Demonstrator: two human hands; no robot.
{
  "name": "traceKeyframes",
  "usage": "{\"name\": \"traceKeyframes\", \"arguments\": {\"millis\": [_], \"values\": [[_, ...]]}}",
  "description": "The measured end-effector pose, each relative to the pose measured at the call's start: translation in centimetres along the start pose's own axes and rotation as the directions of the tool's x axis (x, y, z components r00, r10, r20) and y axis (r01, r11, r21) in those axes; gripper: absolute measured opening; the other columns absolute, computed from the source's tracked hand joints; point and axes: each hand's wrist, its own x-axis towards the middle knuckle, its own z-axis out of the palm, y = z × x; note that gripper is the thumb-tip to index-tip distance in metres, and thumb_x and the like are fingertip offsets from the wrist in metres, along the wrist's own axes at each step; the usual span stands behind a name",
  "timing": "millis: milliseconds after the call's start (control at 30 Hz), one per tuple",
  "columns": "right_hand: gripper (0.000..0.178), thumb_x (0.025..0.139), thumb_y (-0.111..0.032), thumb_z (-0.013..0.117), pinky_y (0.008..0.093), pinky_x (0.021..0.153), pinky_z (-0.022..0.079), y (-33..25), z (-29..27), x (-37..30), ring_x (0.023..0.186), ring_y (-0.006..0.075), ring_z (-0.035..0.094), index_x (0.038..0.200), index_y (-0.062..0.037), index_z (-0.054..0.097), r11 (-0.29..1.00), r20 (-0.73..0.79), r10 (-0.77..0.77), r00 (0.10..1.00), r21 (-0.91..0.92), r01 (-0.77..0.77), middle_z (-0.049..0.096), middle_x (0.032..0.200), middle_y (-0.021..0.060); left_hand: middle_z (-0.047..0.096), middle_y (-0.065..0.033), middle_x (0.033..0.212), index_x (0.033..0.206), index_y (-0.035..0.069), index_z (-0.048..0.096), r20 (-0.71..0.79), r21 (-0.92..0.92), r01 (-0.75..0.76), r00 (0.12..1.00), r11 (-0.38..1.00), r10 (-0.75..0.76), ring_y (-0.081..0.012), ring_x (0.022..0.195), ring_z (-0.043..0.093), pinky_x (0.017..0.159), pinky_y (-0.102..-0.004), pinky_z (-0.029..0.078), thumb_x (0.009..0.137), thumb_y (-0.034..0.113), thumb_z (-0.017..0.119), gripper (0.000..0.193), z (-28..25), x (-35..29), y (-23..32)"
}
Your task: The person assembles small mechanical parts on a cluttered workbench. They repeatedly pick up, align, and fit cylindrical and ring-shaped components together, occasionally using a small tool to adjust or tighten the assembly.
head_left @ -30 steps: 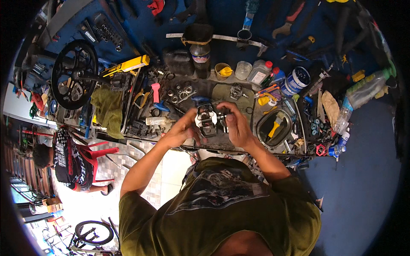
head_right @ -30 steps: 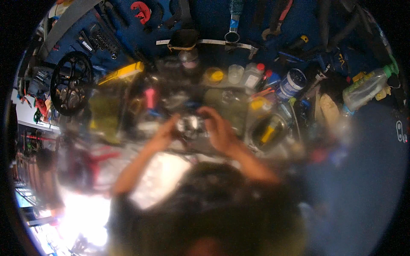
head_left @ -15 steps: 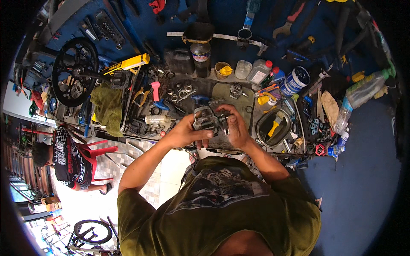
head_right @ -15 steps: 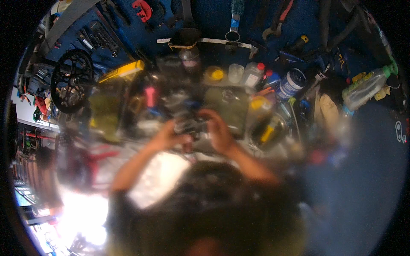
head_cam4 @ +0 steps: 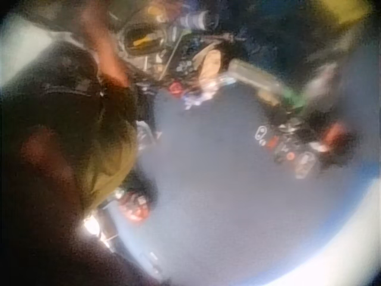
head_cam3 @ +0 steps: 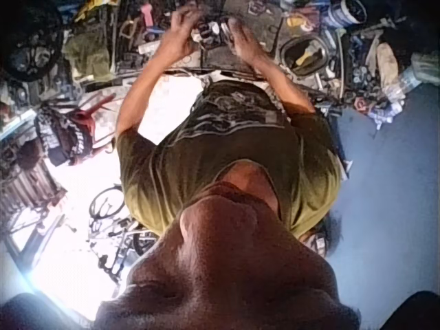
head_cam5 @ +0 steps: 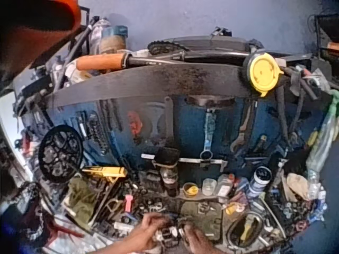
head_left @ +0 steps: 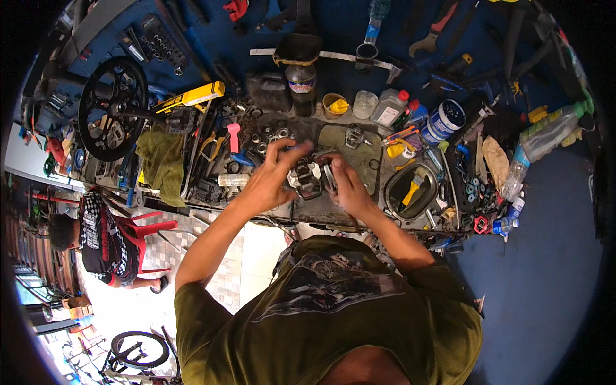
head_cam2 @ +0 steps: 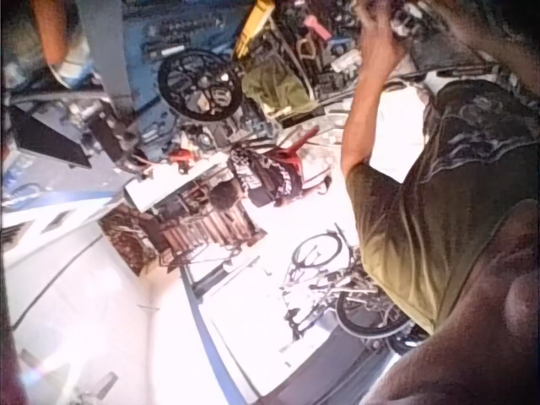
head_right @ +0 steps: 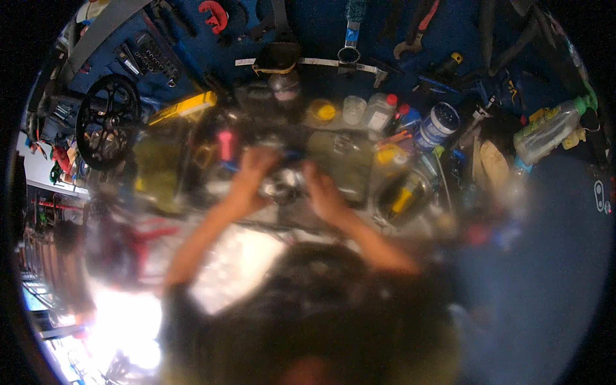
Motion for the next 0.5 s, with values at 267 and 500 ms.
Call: {"name": "traceKeyframes", "arguments": {"millis": [267, 500], "values": [[0.051, 0.101, -0.048, 0.033, 0.0287, 0.062, 0.039, -4.6, -0.5, -1.0, 0.063, 0.0115, 0.045, 0.127, -0.0077, 0.050, 0.937, 0.040, -0.324, 0.945, -0.124, 0.326, 0.050, 0.074, 0.0023, 0.060, 0.0010, 0.070, 0.109, 0.006, 0.054, 0.297, -0.767, 0.424, 0.900, 0.482, -0.319, -0.0064, 0.057, 0.058, 0.046, -0.0200, 0.044, 0.085, 0.008, 0.071, 0.028, 0.2, -0.1, 3.5], [0.053, 0.099, -0.053, 0.033, 0.0246, 0.056, 0.036, -3.6, 0.1, -1.0, 0.059, 0.0084, 0.042, 0.129, -0.0116, 0.048, 0.997, 0.077, 0.053, 0.996, 0.043, -0.057, 0.047, 0.073, 0.0000, 0.059, -0.0062, 0.099, 0.110, 0.007, 0.056, -0.077, -0.299, 0.103, 0.988, 0.949, -0.132, -0.0194, 0.088, 0.061, 0.069, -0.0322, 0.050, 0.073, 0.000, 0.073, 0.041, 0.7, 0.2, 3.3]]}}
